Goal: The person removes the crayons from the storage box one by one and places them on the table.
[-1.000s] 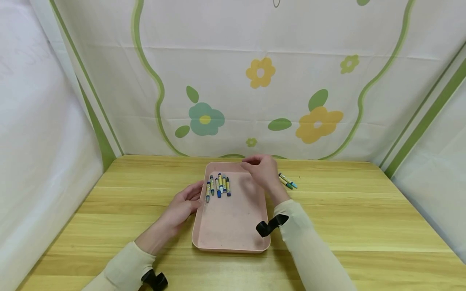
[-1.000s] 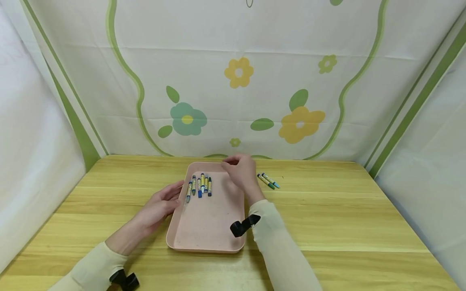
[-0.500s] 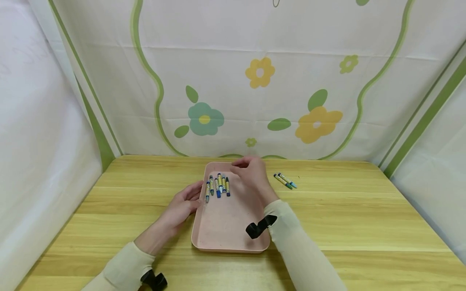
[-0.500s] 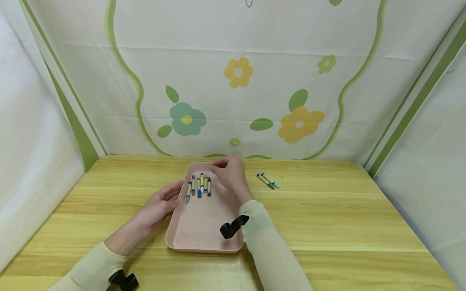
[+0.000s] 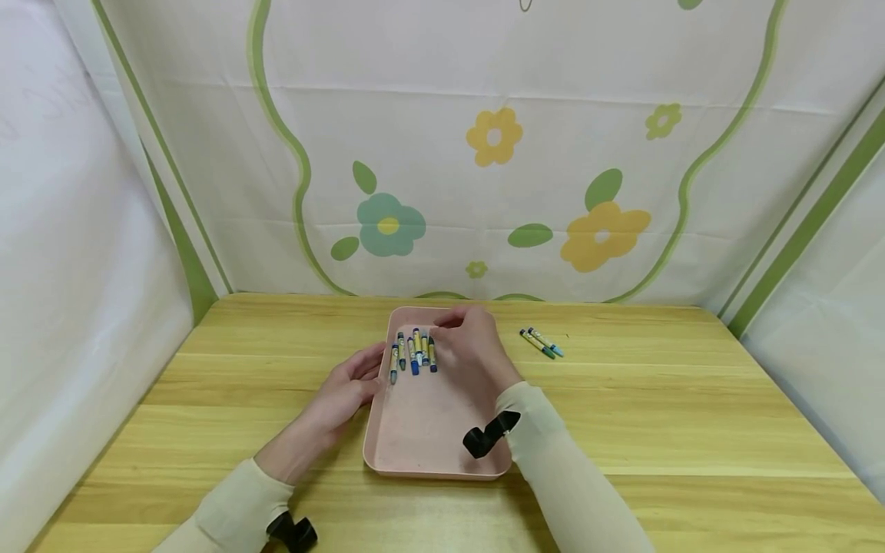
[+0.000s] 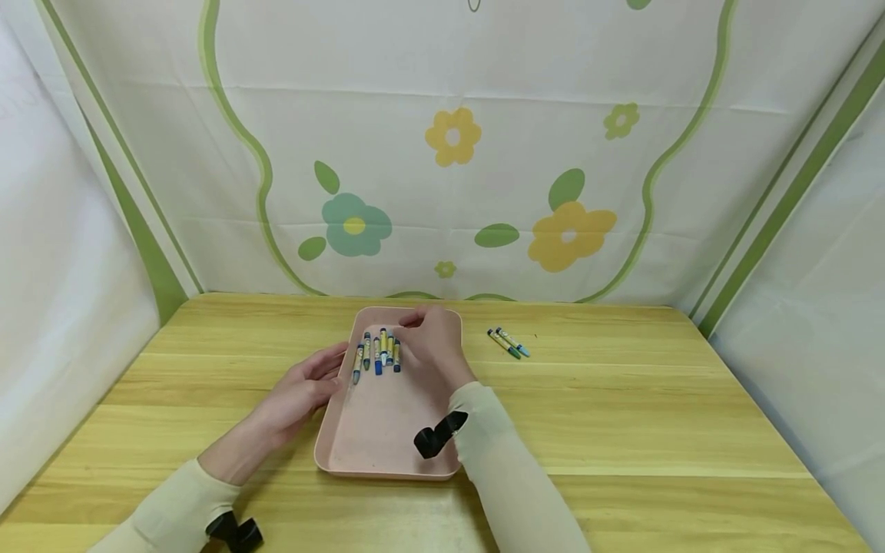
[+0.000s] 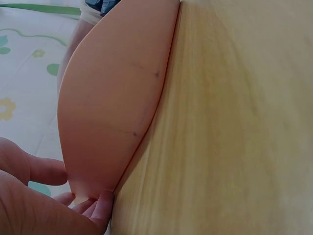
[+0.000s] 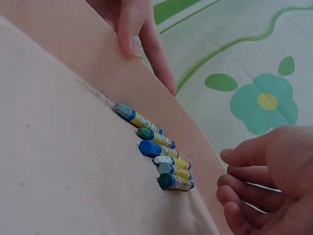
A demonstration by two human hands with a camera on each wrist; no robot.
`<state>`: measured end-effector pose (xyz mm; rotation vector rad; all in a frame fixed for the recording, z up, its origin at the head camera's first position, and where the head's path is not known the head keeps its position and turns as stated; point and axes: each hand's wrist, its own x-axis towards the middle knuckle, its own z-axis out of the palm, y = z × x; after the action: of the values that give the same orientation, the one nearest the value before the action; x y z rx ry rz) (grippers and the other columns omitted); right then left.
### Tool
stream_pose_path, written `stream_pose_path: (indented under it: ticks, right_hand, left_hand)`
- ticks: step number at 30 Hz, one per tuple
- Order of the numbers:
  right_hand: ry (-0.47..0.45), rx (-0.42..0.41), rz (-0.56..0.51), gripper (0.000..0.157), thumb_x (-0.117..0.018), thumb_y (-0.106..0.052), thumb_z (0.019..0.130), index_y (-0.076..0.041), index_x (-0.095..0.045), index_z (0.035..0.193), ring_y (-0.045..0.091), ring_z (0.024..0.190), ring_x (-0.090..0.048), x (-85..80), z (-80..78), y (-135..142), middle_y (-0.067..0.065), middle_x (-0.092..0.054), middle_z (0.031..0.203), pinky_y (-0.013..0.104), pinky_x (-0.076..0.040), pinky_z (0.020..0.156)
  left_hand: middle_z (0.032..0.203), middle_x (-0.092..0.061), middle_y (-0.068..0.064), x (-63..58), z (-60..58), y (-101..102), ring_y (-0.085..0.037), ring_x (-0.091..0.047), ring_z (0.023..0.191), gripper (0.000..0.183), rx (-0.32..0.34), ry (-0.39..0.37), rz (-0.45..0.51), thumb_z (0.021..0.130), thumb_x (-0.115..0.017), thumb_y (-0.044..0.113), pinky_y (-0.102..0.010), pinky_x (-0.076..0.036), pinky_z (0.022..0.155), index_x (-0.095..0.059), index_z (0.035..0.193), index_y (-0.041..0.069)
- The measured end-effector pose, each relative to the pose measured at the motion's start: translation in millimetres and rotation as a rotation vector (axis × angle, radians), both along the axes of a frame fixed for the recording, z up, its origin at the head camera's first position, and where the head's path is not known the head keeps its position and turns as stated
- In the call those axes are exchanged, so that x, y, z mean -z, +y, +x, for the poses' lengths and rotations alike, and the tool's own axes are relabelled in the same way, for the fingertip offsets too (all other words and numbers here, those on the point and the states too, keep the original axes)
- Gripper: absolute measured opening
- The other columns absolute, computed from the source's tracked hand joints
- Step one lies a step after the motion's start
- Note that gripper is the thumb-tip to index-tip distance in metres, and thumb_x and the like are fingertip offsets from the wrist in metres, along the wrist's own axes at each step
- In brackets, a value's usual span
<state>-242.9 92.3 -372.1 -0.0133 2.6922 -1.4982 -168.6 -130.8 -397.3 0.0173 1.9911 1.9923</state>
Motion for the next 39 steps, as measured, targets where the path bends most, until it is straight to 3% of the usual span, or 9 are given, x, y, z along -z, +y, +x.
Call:
stream_pose_path:
  ticks: [5,14,24,29,39]
  right_hand:
    - [-0.046,-0.003,0.019,0.019,-0.081,-0.021,0.094,-0.016,-0.083,0.111,0.019,0.103,-0.07,2.9,-0.1,-1.1,0.0,-0.078,0.11,0.036,-0.059,0.091]
    - [-0.034,-0.03,0.128,0.019,-0.086,-0.021,0.089,-0.016,-0.085,0.107,0.017,0.101,-0.07,5.0,-3.7,-2.2,-0.003,-0.081,0.105,0.032,-0.058,0.085]
    - [-0.075,-0.067,0.176,0.027,-0.086,-0.02,0.089,-0.019,-0.084,0.117,0.015,0.101,-0.073,2.6,-6.2,-4.2,-0.004,-0.082,0.107,0.026,-0.06,0.077]
    - [-0.084,-0.087,0.203,0.029,-0.086,-0.019,0.089,-0.02,-0.083,0.118,0.013,0.105,-0.073,1.4,-6.9,-3.3,-0.005,-0.082,0.109,0.024,-0.06,0.079]
    - [-0.027,-0.119,0.345,0.03,-0.091,-0.026,0.083,-0.021,-0.085,0.112,0.009,0.095,-0.071,4.0,-8.3,-4.8,-0.01,-0.081,0.096,0.027,-0.056,0.086]
  left_hand:
    - [0.174,-0.031,-0.017,0.4,-0.6,-0.2,-0.035,-0.029,0.163,0.067,-0.002,-0.004,-0.001,0.104,-0.048,-0.002,-0.055,-0.031,0.13,-0.028,0.168,0.007]
    - [0.174,-0.031,-0.017,0.6,-1.0,-0.2,-0.036,-0.028,0.163,0.068,-0.001,-0.004,0.002,0.104,-0.049,-0.002,-0.055,-0.031,0.13,-0.028,0.168,0.007]
    - [0.174,-0.03,-0.017,-1.4,-1.1,-1.0,-0.036,-0.028,0.163,0.068,-0.002,0.0,-0.003,0.104,-0.049,-0.002,-0.055,-0.029,0.131,-0.027,0.168,0.007]
    - [0.174,-0.03,-0.016,-1.7,-1.2,-0.7,-0.035,-0.027,0.163,0.068,0.003,0.004,-0.003,0.104,-0.05,-0.001,-0.054,-0.029,0.131,-0.027,0.168,0.007]
    - [0.174,-0.03,-0.017,-0.5,-0.8,-0.4,-0.035,-0.027,0.163,0.067,-0.001,-0.001,-0.001,0.104,-0.048,-0.001,-0.055,-0.029,0.131,-0.028,0.168,0.007]
